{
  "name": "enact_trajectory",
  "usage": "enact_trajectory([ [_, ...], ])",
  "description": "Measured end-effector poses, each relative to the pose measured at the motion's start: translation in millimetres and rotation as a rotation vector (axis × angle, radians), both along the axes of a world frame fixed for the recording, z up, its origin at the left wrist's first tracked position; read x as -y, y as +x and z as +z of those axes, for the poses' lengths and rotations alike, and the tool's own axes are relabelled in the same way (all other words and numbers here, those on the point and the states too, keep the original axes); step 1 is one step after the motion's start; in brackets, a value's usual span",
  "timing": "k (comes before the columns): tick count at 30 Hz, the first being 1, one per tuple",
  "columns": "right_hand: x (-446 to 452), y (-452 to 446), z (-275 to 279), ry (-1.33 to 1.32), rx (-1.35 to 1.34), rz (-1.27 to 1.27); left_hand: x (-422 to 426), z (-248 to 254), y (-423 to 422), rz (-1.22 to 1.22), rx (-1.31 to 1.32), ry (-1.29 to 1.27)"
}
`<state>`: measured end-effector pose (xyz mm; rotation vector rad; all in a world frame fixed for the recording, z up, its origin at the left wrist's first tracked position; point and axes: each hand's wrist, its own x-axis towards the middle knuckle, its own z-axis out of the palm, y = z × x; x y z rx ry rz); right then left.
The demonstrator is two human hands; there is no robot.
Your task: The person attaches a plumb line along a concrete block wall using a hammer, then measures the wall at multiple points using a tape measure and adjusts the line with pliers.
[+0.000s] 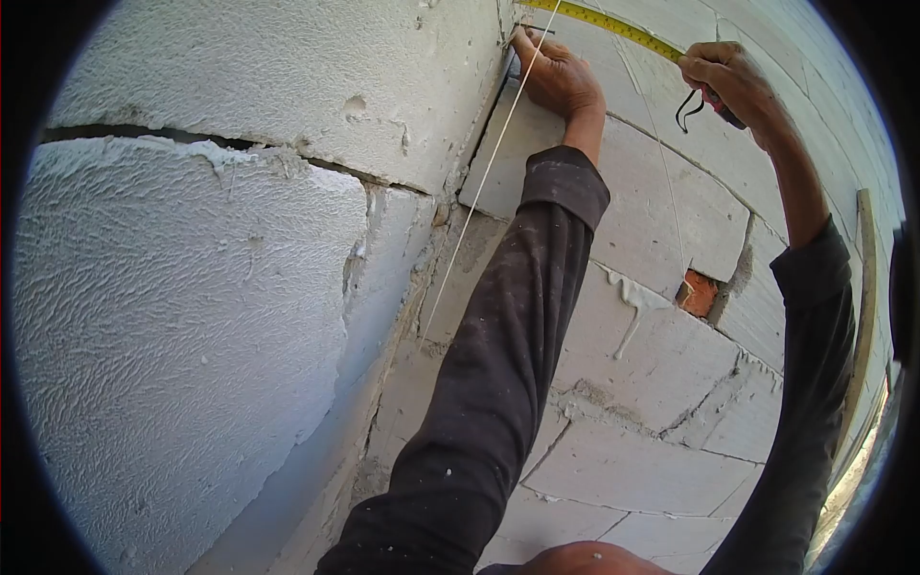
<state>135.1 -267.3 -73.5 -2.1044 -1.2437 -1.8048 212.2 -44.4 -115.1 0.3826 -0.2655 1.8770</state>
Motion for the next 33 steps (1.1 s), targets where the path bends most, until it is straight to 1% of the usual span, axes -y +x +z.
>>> enact_trajectory([
  [1, 0.8, 3.5, 0.8, -0.019, 0.035, 0.047, -0.8, 2.1, 3.6, 0.065, -0.013, -0.054],
  [2, 0.5, 4.6, 0.6, -0.038, 0.072, 0.097, 0.2, 1.7, 3.9, 0.065, -0.014, -0.054],
  [5, -1.1, 3.0, 0.5, -0.012, 0.082, 0.081, 2.8, 1.8, -2.7, 0.066, -0.016, -0.091],
  [7, -2.1, -1.2, 0.8, 0.0, 0.053, 0.061, 6.1, -0.3, -11.5, -0.014, -0.042, -0.08],
  [8, -1.9, -2.3, 1.4, 0.014, 0.024, 0.037, 4.6, -0.8, -9.6, -0.015, -0.041, -0.081],
  [11, -0.1, -1.3, 2.7, 0.013, 0.04, 0.044, 4.0, -7.1, -9.5, -0.011, 0.031, -0.004],
  [13, 0.3, -1.0, 4.7, 0.008, 0.054, 0.053, 6.0, -20.3, -15.7, -0.109, 0.21, 0.196],
  [14, -1.7, -4.5, 2.0, 0.0, 0.067, 0.056, 4.9, -19.5, -13.5, -0.108, 0.209, 0.195],
  [15, -2.8, -8.8, -0.4, -0.003, 0.065, 0.054, 3.7, -18.7, -11.0, -0.078, 0.217, 0.189],
  [17, -3.4, -19.1, -3.6, 0.024, -0.031, -0.04, 1.0, -14.7, -7.2, -0.052, 0.228, 0.181],
  [20, -3.8, -18.8, -5.7, 0.033, -0.021, -0.049, -2.3, 0.2, 2.0, -0.004, 0.235, 0.125],
  [22, -3.3, -18.2, -5.3, 0.015, -0.026, -0.049, -8.3, 11.4, 15.2, 0.236, 0.226, -0.055],
  [23, -1.8, -17.9, -4.5, 0.001, -0.028, -0.046, -4.5, 8.4, 11.8, 0.234, 0.225, -0.052],
  [25, -0.3, -9.8, -4.1, 0.0, 0.017, -0.001, 2.3, -7.4, -2.3, 0.011, 0.3, 0.139],
  [26, -1.7, -7.4, -5.1, -0.001, 0.068, 0.044, 1.7, -10.6, -3.4, 0.015, 0.298, 0.138],
  [28, -2.5, -5.4, -4.0, 0.011, 0.082, 0.039, 2.9, -12.7, -7.0, -0.016, 0.319, 0.171],
  [29, -2.6, -6.2, -4.2, 0.023, 0.095, 0.032, 2.4, -10.3, -5.4, -0.017, 0.321, 0.172],
  [31, -2.7, -5.9, -5.5, 0.03, 0.105, 0.035, -0.4, -4.9, -1.6, 0.096, 0.224, 0.06],
  [32, -3.8, -5.5, -6.5, 0.034, 0.11, 0.041, -3.4, -0.2, 4.2, 0.095, 0.223, 0.059],
  [33, -4.5, -4.8, -5.1, 0.033, 0.109, 0.041, -5.6, 5.8, 10.5, 0.189, 0.181, -0.048],
])
